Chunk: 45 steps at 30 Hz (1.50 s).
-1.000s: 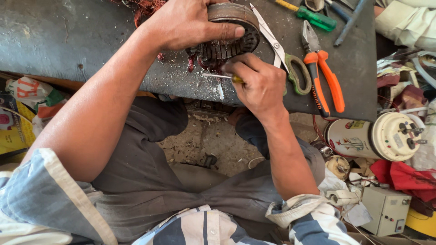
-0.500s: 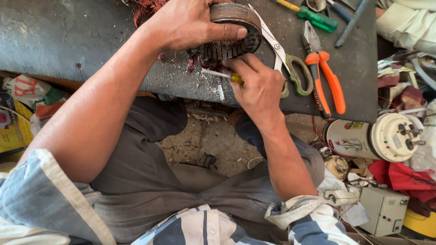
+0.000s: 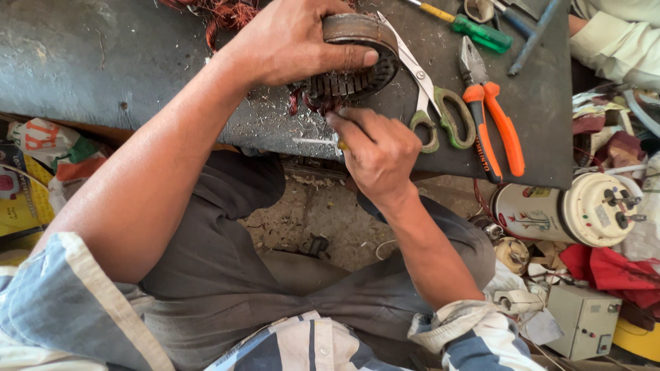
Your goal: The person uses pliers and a screwdriver to remove copper windings from a motor stator. They repeatedly cut and pull the wires, then scrape the slots with a screwdriver to clear debris.
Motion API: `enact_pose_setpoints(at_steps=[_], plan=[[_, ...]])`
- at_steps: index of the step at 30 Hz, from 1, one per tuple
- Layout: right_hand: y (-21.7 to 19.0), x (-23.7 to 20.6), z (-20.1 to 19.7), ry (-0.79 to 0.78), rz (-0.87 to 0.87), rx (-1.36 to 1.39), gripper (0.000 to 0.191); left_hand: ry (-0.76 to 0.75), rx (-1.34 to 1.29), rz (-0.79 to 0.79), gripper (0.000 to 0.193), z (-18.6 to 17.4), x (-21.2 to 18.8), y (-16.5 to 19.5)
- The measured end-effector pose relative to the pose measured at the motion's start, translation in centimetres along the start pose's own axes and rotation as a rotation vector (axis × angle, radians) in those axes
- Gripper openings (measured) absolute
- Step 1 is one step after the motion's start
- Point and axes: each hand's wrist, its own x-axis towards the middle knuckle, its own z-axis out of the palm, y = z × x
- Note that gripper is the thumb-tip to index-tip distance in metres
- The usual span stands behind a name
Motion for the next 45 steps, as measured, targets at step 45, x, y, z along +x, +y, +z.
enact_pose_setpoints(at_steps=[45], plan=[[1.7, 2.0, -5.7, -0.352, 0.279, 0.227, 0.019, -0.256, -0.256, -0.136, 0.048, -4.0, -1.5, -2.7]])
